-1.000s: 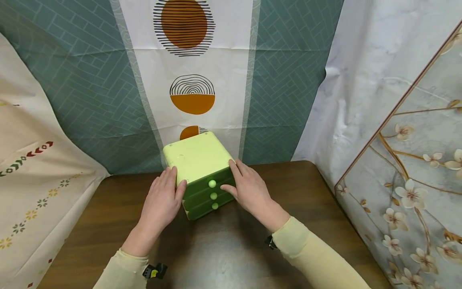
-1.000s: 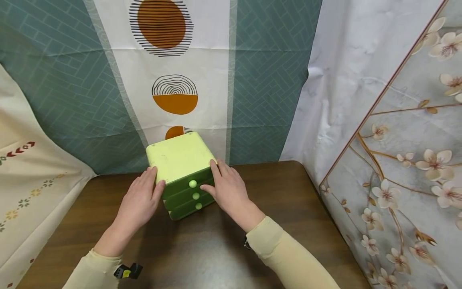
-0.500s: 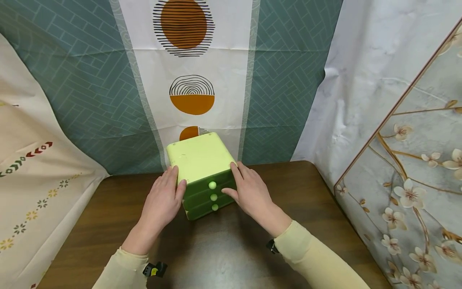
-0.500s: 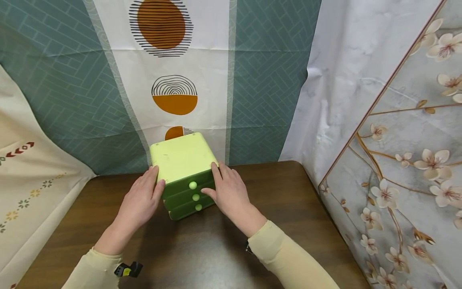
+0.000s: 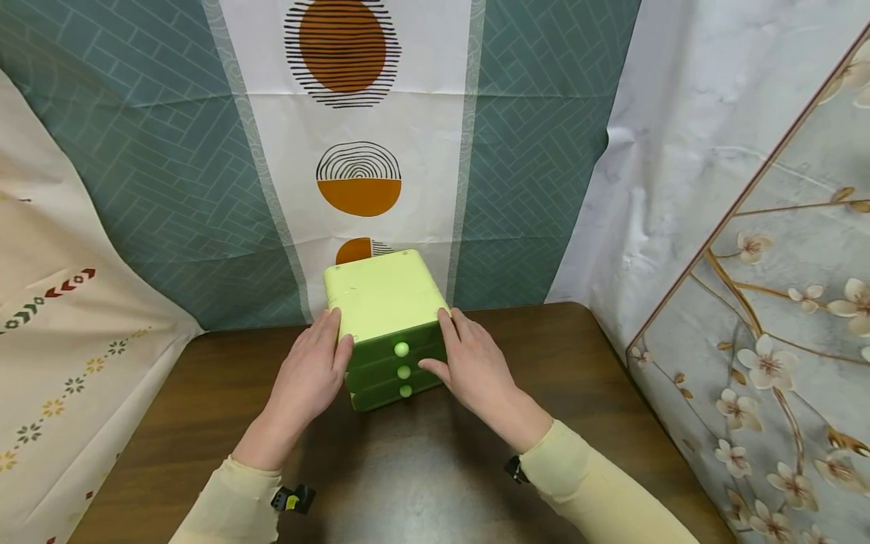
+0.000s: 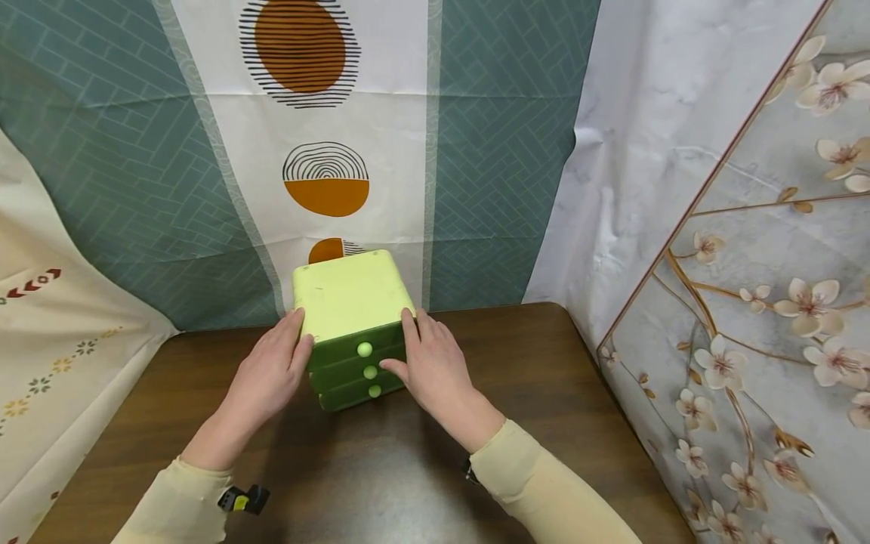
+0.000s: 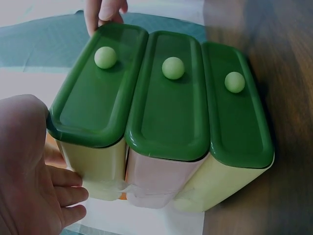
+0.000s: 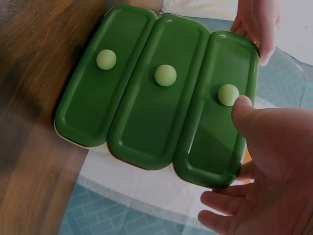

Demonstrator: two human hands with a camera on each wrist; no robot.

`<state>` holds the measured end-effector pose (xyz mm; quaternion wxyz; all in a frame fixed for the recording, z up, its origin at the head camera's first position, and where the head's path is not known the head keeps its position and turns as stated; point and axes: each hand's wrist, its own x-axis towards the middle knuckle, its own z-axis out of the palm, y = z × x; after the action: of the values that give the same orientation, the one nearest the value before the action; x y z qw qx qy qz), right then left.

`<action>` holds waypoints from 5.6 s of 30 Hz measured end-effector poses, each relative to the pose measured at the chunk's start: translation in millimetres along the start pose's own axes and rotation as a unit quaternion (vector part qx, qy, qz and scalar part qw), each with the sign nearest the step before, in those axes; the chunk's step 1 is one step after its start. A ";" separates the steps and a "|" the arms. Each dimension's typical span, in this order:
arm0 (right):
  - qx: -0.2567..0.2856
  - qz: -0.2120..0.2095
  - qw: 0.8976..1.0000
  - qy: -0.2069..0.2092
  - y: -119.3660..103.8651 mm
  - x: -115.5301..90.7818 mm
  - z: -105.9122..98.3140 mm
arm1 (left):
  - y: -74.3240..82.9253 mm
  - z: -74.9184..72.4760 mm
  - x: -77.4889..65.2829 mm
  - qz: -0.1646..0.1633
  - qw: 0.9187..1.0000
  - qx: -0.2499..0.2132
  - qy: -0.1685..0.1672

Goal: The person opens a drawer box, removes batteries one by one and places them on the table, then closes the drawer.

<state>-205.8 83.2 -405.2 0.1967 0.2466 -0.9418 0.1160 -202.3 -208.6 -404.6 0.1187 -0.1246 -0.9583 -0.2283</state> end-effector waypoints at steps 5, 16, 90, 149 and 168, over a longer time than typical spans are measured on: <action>0.002 0.005 1.000 0.001 1.1 -3.5 -1.1 | 1.8 0.8 3.1 0.002 1.000 -0.002 -0.003; -0.008 -0.002 1.000 0.016 7.0 -8.4 -1.9 | 6.7 3.6 13.2 0.002 1.000 -0.004 -0.009; -0.012 0.021 0.998 0.050 39.0 -9.6 -2.7 | 18.0 26.0 70.2 0.036 0.998 -0.026 -0.045; -0.030 -0.035 0.997 0.069 24.2 -21.2 -3.8 | 30.9 10.7 121.2 0.029 0.997 0.008 -0.071; 0.005 -0.076 0.994 0.077 17.0 -20.4 -3.1 | 35.7 10.8 137.2 0.020 0.996 0.020 -0.088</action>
<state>-197.2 107.2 -413.3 0.2756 0.3087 -0.9019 0.1237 -322.8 -147.4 -360.3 0.0411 -0.1605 -0.9667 -0.1952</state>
